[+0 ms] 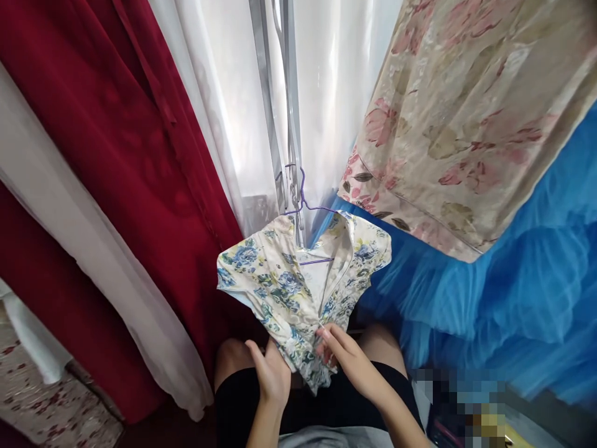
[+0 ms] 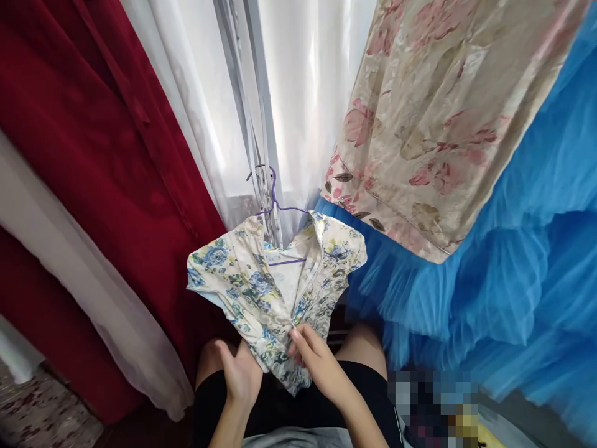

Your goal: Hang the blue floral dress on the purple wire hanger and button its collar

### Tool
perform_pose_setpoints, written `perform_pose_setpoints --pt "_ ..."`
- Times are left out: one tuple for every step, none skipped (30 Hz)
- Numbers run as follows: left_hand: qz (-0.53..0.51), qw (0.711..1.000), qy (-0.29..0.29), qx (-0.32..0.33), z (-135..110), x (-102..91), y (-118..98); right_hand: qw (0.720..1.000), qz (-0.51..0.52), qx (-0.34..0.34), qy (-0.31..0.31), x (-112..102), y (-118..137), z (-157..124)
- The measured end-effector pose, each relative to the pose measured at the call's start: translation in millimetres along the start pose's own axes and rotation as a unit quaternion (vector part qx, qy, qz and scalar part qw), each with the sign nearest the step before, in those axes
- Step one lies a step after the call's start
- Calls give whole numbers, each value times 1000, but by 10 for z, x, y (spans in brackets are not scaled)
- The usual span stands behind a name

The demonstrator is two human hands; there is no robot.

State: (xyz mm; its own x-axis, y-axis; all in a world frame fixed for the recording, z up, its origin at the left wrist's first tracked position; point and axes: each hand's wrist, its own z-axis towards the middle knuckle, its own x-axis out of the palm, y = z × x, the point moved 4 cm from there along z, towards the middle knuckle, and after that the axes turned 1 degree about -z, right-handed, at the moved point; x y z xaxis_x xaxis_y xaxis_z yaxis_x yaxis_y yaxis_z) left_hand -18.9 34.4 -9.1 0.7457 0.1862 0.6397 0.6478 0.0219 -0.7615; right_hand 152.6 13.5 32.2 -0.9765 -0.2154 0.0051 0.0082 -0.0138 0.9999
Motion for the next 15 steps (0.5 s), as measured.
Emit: perform_pose_setpoints --pt "11 1000 0 7 -23 -29 16 1000 -7 -1 -20 32 -23 85" --pt "36 999 1 18 -44 -39 33 999 -15 -5 -38 55 -43 163" --pt "70 997 1 33 -62 -33 49 998 -24 -15 -54 72 -56 230" --pt "106 993 -2 48 -78 -14 65 997 -30 -27 -67 81 -65 283" --pt "138 989 -6 57 -95 12 83 996 -32 -41 -76 83 -71 321" --pt "159 986 -11 58 -114 39 102 995 -26 -51 -87 78 -75 342" --pt "169 984 -20 52 -136 58 120 993 -14 -56 -98 66 -81 351" --pt "171 984 -34 44 -163 66 133 993 0 -56 -108 54 -86 349" --pt "169 984 -51 35 -192 63 141 992 14 -52 -114 45 -89 340" --pt "168 983 -65 28 -221 55 143 992 25 -50 -116 41 -86 328" --pt "168 982 -77 25 -245 43 136 992 32 -49 -113 42 -75 315" --pt "169 982 -81 27 -257 32 119 992 34 -50 -106 48 -55 302" --pt "171 982 -77 35 -254 23 93 993 35 -56 -98 56 -27 288" --pt "176 981 -69 46 -233 11 59 993 35 -62 -93 60 3 273" --pt "186 979 -63 60 -193 -11 17 993 36 -65 -92 57 31 256"
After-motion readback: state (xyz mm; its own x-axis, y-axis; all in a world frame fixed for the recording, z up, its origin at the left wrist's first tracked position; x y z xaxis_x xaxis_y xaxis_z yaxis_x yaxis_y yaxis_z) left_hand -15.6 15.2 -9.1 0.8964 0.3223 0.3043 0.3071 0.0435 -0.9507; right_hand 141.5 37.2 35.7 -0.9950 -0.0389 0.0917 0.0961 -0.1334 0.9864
